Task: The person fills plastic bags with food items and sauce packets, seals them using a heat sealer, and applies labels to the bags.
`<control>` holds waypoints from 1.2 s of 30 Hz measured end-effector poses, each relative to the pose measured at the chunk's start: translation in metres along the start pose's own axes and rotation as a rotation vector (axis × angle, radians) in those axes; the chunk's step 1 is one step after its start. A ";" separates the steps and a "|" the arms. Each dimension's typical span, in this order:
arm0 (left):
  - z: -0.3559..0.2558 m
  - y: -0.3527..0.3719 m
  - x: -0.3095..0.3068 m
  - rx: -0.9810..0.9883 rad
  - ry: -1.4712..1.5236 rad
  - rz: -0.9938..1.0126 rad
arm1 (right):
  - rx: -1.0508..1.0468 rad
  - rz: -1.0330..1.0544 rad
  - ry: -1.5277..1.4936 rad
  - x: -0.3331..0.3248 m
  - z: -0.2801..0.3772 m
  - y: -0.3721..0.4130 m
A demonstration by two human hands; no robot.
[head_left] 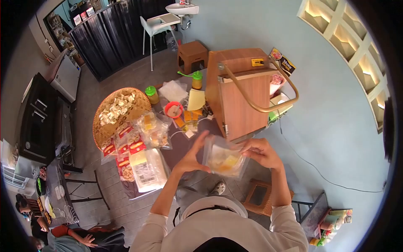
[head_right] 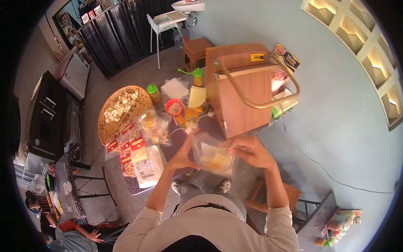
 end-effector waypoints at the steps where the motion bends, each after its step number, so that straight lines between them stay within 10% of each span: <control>1: 0.007 -0.006 0.013 0.005 0.003 0.003 | 0.001 -0.002 0.006 -0.009 -0.004 0.008; 4: 0.018 -0.014 0.063 -0.421 0.366 0.144 | -0.113 -0.020 -0.057 -0.023 -0.017 0.024; 6: 0.034 -0.014 0.094 -0.397 0.432 0.066 | -0.063 -0.348 -0.520 -0.025 -0.027 0.041; 14: 0.065 -0.023 0.163 -0.391 0.428 -0.239 | 0.295 -0.568 -0.453 -0.015 -0.097 0.088; 36: 0.113 -0.082 0.137 -0.564 0.734 -0.605 | 0.380 -0.595 -0.726 -0.076 -0.167 0.024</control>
Point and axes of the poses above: each hand's wrist, its own y-axis away from the middle knuckle, its own x-axis out of the palm, z = x × y, the point moved 1 cm from there along -y, towards the middle knuckle, and after that the axes turned 6 degrees about y, right-handed, at the moved point
